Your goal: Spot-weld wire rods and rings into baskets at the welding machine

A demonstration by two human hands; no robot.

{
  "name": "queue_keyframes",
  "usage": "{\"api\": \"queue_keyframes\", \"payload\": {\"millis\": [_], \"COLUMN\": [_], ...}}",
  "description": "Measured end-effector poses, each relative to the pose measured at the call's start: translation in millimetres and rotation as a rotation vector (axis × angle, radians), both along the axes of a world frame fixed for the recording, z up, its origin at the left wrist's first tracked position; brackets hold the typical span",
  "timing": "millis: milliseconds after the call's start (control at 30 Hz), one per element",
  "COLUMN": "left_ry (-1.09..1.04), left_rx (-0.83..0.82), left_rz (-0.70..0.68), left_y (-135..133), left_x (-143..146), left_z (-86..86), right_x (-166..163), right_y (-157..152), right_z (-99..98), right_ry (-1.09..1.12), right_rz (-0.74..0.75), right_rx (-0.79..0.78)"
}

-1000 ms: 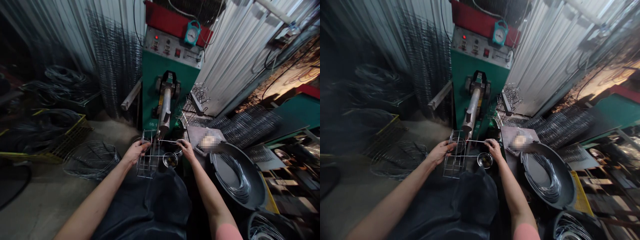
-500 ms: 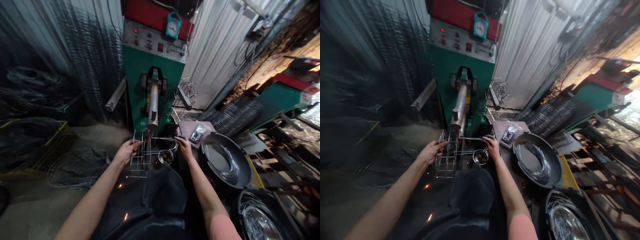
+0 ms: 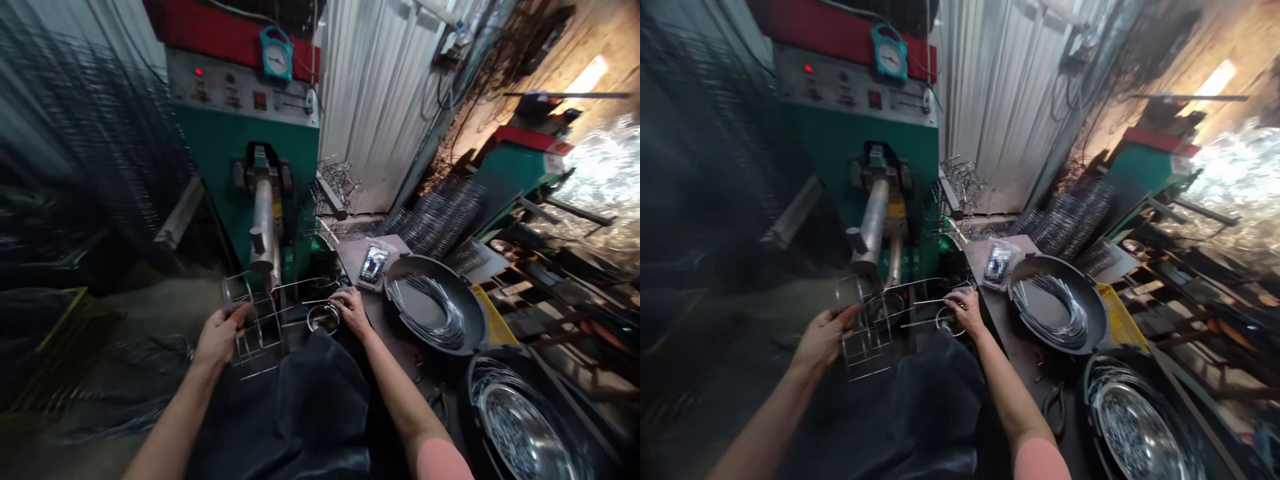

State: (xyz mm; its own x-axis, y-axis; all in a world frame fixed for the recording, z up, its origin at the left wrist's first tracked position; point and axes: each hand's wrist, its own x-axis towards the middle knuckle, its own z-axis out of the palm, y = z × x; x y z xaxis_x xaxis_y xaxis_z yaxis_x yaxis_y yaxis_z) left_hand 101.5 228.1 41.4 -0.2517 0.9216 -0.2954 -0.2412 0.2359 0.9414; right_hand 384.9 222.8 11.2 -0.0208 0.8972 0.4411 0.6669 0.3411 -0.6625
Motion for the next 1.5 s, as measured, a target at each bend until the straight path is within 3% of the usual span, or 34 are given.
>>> {"api": "queue_keyframes", "payload": {"millis": [133, 267, 800, 1500], "left_ry": [-0.079, -0.102, -0.213, -0.266], "left_rx": [0.011, 0.047, 0.044, 0.027], "left_rz": [-0.015, -0.04, -0.045, -0.09], "left_y": [-0.9, 0.2, 10.3, 46.4], "left_x": [3.4, 0.8, -2.8, -6.5], "left_z": [-1.3, -5.0, 4.8, -2.6], "right_x": [-31.9, -45.8, -50.6, -51.6], "right_y": [19.8, 32.7, 46.7, 75.6], "right_z": [15.4, 16.5, 24.7, 29.5], "right_ry": [-0.037, -0.087, -0.168, -0.138], "right_rz": [0.14, 0.173, 0.227, 0.249], "right_rx": [0.088, 0.122, 0.083, -0.013]}}
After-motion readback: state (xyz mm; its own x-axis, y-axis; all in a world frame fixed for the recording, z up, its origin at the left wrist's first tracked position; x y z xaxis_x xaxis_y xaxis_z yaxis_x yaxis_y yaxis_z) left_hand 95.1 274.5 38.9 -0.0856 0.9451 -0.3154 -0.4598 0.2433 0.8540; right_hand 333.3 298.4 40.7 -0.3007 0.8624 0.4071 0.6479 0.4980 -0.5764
